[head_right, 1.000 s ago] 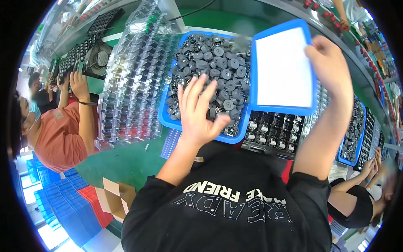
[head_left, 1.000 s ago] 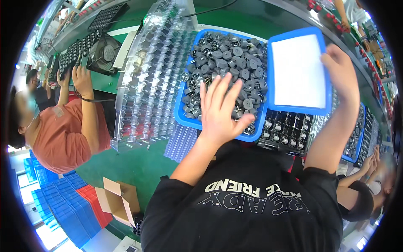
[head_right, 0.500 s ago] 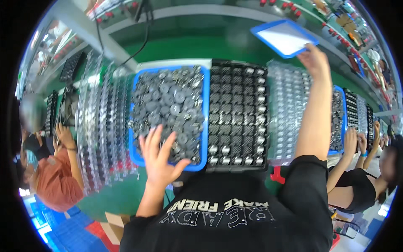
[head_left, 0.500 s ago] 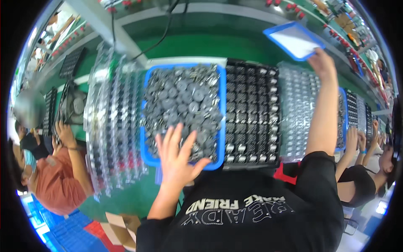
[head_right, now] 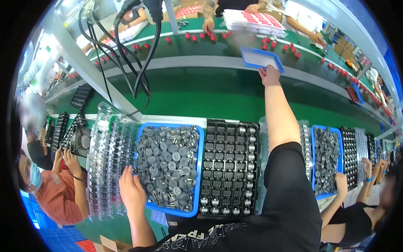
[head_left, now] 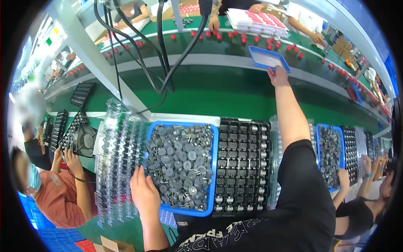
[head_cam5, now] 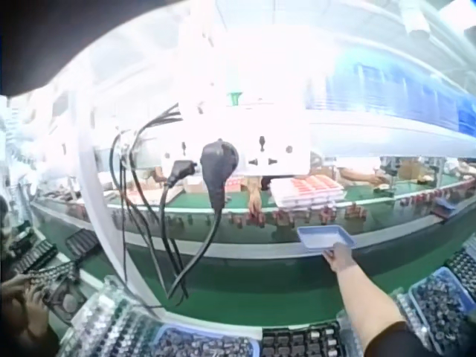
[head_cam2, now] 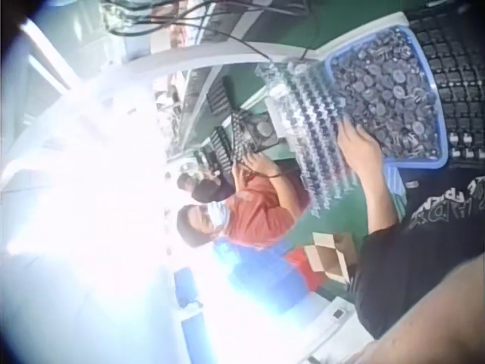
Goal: Picking small electronic components from a blue bin and placing them into a black grid-structured tray.
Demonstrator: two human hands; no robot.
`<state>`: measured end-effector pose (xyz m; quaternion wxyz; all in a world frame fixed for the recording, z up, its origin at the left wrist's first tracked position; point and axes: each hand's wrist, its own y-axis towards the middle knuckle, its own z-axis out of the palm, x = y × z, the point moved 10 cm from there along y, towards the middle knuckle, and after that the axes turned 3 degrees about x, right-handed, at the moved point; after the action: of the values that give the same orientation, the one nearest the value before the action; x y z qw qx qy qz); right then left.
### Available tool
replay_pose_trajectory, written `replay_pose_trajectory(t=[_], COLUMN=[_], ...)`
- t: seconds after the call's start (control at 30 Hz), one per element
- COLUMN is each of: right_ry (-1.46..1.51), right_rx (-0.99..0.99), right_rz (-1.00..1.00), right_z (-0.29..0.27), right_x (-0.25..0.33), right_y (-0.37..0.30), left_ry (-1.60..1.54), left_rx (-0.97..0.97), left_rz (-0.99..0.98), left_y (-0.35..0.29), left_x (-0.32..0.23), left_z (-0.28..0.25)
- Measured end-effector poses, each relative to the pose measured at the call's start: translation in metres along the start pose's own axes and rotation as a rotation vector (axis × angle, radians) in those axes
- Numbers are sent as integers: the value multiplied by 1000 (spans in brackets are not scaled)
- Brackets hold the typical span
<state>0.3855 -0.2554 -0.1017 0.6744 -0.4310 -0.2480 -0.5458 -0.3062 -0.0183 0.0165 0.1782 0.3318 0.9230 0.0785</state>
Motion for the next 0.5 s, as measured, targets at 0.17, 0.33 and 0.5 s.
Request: replay_pose_trajectory(t=[0.17,0.33,0.5], right_ry=[-39,-80,-80], right_rx=[135,346,418], right_rz=[119,80,67], right_z=[18,43,47], right_x=[-34,-28,-18], right_y=[83,78,76], left_ry=[52,104,98], left_rx=[63,114,171], left_rz=[2,6,-42], left_y=[4,0,2], left_x=[-14,-7,-14], left_z=[11,19,20])
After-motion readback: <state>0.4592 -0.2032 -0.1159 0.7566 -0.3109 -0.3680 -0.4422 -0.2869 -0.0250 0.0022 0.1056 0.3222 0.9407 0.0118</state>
